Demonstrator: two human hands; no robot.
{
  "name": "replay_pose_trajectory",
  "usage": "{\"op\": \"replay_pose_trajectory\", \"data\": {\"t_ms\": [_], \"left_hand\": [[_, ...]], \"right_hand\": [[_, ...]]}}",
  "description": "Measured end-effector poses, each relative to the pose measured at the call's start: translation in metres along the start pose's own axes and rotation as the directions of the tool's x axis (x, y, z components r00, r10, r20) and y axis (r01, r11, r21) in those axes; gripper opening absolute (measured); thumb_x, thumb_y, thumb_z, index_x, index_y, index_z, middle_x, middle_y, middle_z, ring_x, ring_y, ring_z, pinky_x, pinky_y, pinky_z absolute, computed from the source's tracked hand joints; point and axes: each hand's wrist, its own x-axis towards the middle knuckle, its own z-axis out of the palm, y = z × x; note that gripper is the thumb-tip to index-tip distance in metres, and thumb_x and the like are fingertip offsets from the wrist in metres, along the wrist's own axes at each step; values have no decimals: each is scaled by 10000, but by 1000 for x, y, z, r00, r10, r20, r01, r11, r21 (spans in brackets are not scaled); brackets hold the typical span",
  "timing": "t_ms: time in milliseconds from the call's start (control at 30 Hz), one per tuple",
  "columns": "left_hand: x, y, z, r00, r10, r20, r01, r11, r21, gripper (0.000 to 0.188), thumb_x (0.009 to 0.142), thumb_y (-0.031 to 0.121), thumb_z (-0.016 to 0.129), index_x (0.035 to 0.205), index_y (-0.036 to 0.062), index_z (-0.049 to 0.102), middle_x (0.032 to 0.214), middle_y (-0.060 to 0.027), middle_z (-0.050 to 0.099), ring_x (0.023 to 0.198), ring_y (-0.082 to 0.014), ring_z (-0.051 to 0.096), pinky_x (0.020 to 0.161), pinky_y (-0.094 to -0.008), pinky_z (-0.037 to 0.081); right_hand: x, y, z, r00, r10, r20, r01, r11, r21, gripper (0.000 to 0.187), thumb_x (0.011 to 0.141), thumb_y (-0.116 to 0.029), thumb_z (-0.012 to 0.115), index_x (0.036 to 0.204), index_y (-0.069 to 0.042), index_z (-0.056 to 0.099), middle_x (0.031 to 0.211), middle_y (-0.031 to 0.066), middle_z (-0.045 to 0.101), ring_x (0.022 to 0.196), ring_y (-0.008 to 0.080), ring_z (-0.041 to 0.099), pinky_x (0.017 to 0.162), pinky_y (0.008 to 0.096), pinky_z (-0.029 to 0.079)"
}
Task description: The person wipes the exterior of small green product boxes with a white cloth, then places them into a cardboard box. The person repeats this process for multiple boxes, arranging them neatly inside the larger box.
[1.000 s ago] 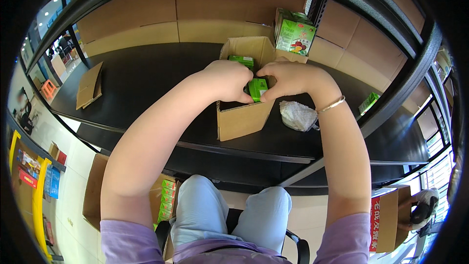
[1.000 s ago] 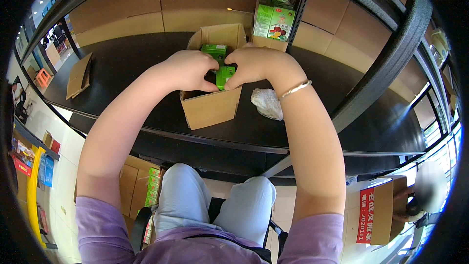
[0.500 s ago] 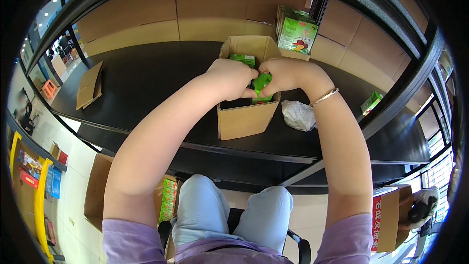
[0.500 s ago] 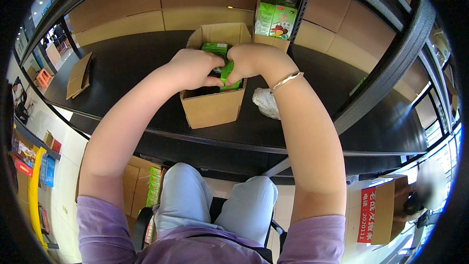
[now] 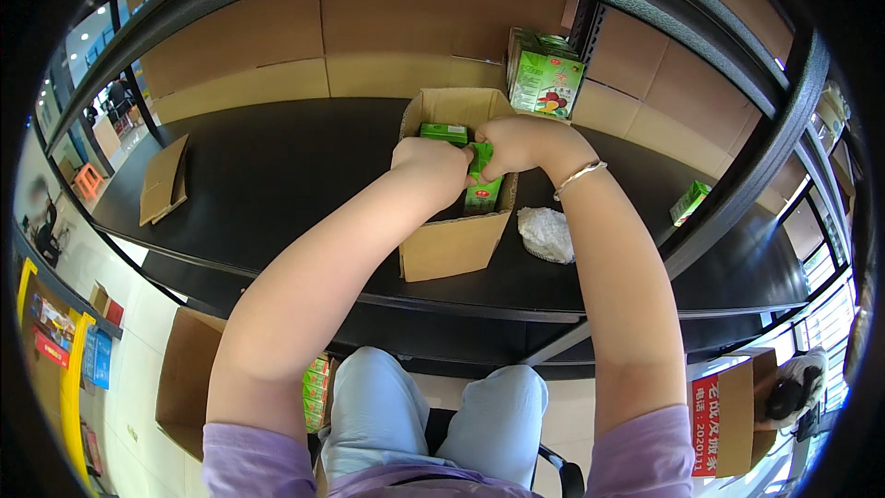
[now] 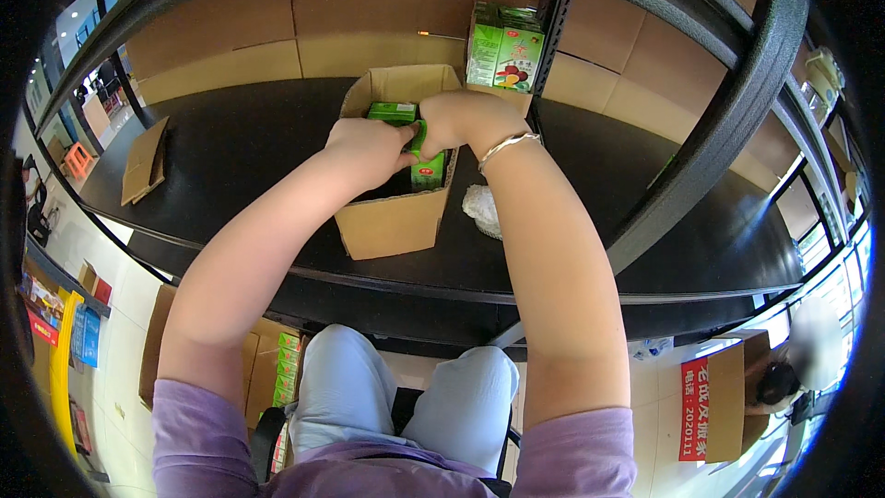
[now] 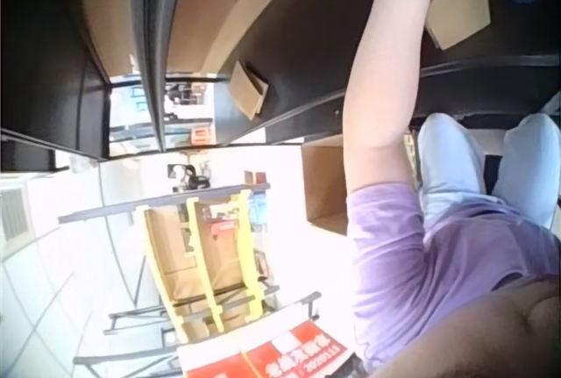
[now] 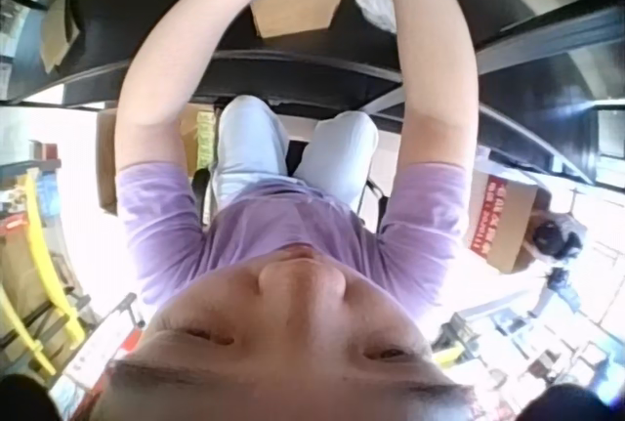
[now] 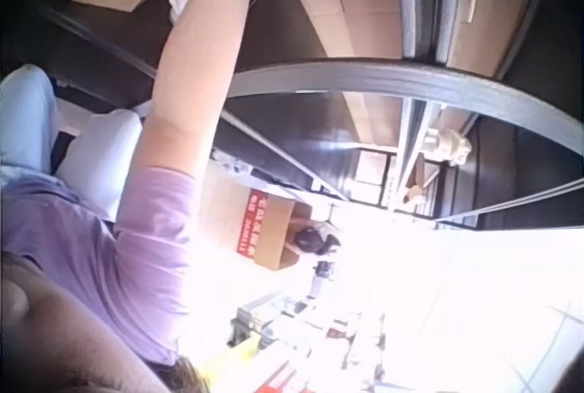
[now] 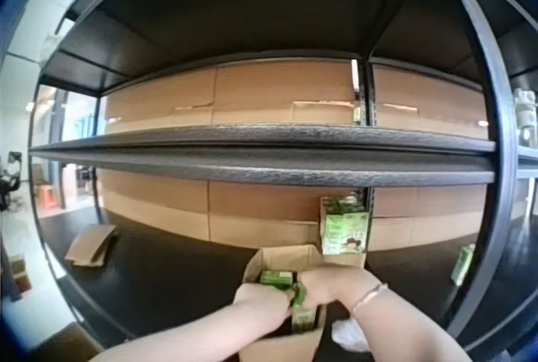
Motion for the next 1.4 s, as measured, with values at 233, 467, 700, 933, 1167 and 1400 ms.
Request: {"op": "replay_pose_trajectory", "data": {"t_ms": [233, 467, 700, 933, 1167, 1400], "left_hand": [[8, 13, 3, 994, -100, 37, 96, 989, 111, 475, 904, 355, 394, 1342, 185, 328, 812, -61, 646, 705, -224, 624, 553, -357, 485], [22, 14, 9, 984, -160, 81, 153, 985, 83, 461, 918, 340, 362, 1346, 176, 321, 837, -77, 649, 735, -228, 631, 574, -363, 492], [18, 11, 15, 990, -110, 85, 117, 989, -87, 538, 909, 267, 382, 1377, 75, 200, 902, -139, 631, 799, -286, 618, 669, -413, 496], [20, 12, 13, 962, -92, 256, 141, 973, -182, 717, 861, 229, 409, 1381, 22, -40, 1230, -229, 449, 1075, -329, 507, 921, -465, 350], [21, 10, 10, 927, -43, 373, 129, 970, -208, 916, 821, 360, 506, 1365, 29, -153, 1351, -246, 312, 1097, -336, 497, 947, -452, 341], [13, 4, 8, 961, 143, 237, -20, 890, -456, 914, 808, 355, 576, 1356, -27, -48, 970, -285, 577, 860, -361, 586, 759, -382, 462]], "right_hand": [[16, 13, 14, 995, -33, -99, 35, 999, 23, 579, 638, -311, 699, 1060, 42, 519, 1103, 200, 529, 993, 318, 529, 832, 356, 433], [29, 17, 29, 980, 30, -199, -28, 1000, 11, 383, 702, -272, 679, 947, 10, 594, 996, 168, 580, 978, 319, 535, 831, 374, 439], [-3, 0, 28, 933, -11, -361, -31, 993, -112, 289, 699, -199, 686, 903, -7, 616, 993, 145, 585, 966, 292, 556, 783, 387, 481], [2, -7, 29, 917, 38, -397, -67, 996, -60, 169, 715, -129, 639, 852, -31, 637, 927, 128, 623, 894, 285, 600, 725, 370, 509], [4, -16, 26, 884, 192, -426, -215, 977, -4, 158, 743, -85, 583, 880, -52, 657, 942, 129, 636, 869, 275, 624, 710, 367, 516], [5, -19, 24, 871, 306, -385, -323, 946, 22, 188, 805, -112, 530, 932, -53, 655, 1003, 122, 629, 941, 261, 609, 754, 350, 508]]}}
